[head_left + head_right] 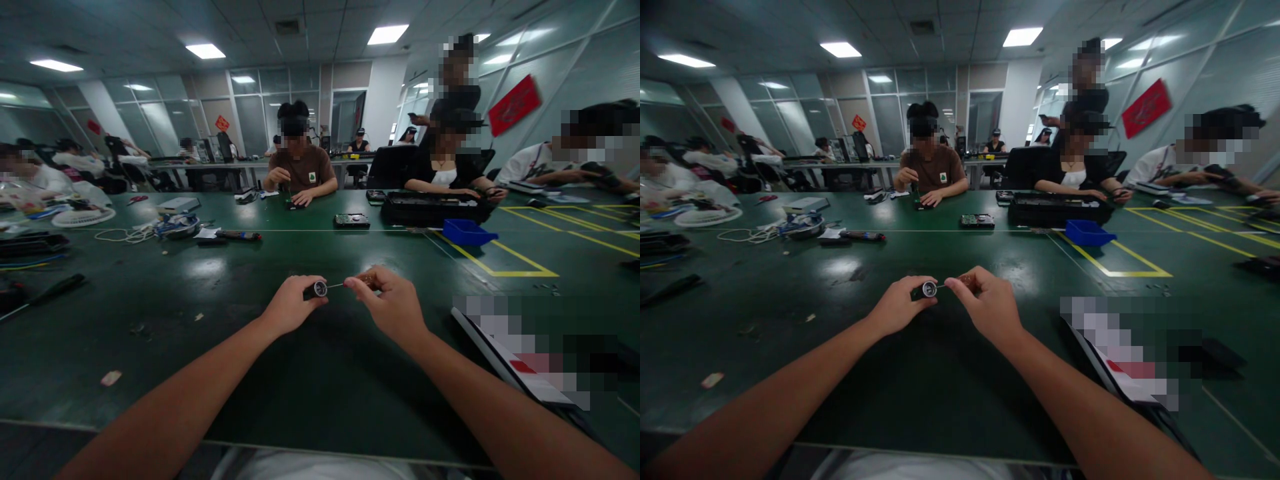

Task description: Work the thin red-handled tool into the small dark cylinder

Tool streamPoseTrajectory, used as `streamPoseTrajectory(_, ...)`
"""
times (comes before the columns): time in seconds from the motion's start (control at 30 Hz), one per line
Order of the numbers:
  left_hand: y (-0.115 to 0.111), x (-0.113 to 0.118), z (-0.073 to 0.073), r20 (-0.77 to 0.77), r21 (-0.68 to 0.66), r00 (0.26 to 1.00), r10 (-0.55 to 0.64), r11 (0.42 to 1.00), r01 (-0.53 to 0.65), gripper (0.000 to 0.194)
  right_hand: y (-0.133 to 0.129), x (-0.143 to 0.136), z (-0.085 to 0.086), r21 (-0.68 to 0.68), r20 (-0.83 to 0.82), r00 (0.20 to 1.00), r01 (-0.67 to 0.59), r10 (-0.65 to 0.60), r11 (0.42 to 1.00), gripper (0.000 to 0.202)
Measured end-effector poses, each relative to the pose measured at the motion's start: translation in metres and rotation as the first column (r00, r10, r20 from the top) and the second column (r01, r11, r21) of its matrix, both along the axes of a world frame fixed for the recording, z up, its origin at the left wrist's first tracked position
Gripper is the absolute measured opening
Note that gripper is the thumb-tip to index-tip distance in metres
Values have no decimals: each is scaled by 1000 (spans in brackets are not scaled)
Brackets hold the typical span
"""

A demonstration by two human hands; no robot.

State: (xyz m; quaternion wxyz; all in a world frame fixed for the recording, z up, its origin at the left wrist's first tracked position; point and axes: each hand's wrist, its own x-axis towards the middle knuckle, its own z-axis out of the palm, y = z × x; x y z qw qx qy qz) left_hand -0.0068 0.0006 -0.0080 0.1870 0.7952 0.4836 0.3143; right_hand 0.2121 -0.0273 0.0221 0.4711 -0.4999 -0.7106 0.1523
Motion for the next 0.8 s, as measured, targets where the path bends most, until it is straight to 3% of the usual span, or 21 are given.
streamPoseTrajectory(0.23, -1, -1, 1, -28, 4, 999, -27, 1000, 27, 32, -2, -1, 3, 21, 58, 986, -157, 156, 987, 11)
streamPoseTrajectory(0.47, -2, 0, 3, -38, 7, 999, -10, 1000, 10, 31, -1, -1, 4, -68, 109, 990, -81, 88, 994, 33)
streamPoseTrajectory(0.8, -1, -1, 1, -54, 29, 998, -18, 999, 19, 32, -2, -1, 3, -65, 95, 985, -141, 146, 988, 22)
